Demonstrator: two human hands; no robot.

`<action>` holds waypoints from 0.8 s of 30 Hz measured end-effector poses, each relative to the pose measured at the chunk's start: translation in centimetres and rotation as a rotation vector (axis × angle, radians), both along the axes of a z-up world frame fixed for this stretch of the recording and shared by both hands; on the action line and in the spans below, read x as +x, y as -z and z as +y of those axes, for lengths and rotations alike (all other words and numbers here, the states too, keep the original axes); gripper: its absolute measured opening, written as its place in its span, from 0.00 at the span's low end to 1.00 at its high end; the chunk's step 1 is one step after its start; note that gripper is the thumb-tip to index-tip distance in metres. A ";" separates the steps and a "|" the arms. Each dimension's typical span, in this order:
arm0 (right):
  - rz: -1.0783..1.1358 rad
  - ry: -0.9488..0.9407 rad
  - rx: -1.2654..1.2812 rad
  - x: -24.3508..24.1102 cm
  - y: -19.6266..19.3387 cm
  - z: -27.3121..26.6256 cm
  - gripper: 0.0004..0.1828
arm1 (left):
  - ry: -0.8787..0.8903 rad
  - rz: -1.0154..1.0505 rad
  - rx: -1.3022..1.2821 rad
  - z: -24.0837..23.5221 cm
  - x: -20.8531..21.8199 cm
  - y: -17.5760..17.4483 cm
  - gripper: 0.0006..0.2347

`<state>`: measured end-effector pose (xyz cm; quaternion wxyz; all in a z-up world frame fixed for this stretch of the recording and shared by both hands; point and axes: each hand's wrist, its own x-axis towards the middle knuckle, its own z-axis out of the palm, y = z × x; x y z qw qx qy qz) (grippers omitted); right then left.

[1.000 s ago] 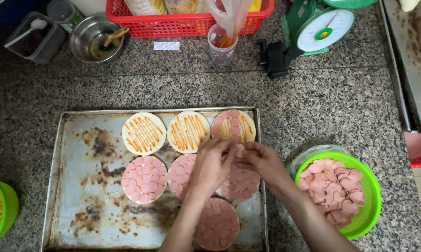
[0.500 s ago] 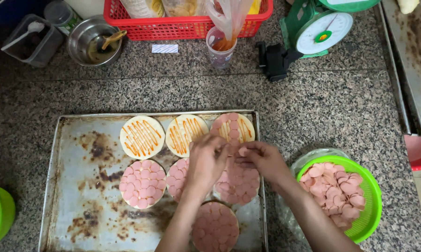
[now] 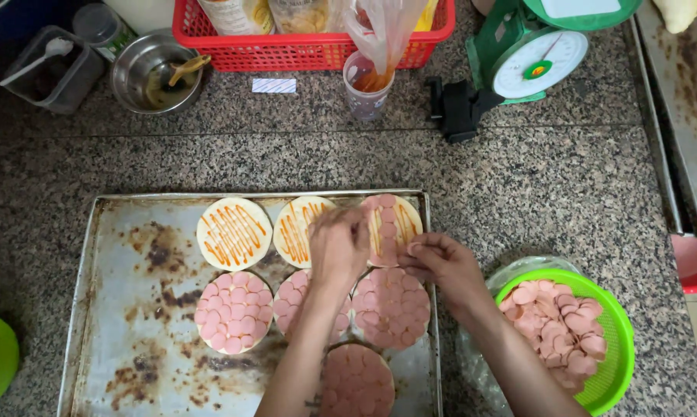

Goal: The person arranges sliced sausage pieces by hand onto several round dough bases placed on a metal baking tray. The bases are already topped with a drizzled sauce. The person repeatedly picks up slices from a green colander and places them in overlapping rows to cover the surface of each base.

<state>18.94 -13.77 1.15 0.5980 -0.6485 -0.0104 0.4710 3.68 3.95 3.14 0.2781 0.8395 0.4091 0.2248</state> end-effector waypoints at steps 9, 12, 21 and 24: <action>-0.009 -0.057 -0.037 0.2 -1.9 0.0 0.21 | -0.030 0.210 0.105 -0.1 2.0 3.6 0.09; -0.012 -0.023 -0.020 0.3 -1.0 -0.2 0.17 | -0.047 0.203 0.157 -0.1 2.1 4.4 0.08; -0.081 0.023 -0.014 0.2 -0.2 0.0 0.18 | -0.077 0.107 0.143 -1.4 1.9 2.0 0.10; -0.038 0.039 -0.005 -0.1 -0.5 0.2 0.17 | 0.062 -0.139 -0.174 -2.7 1.3 -3.9 0.09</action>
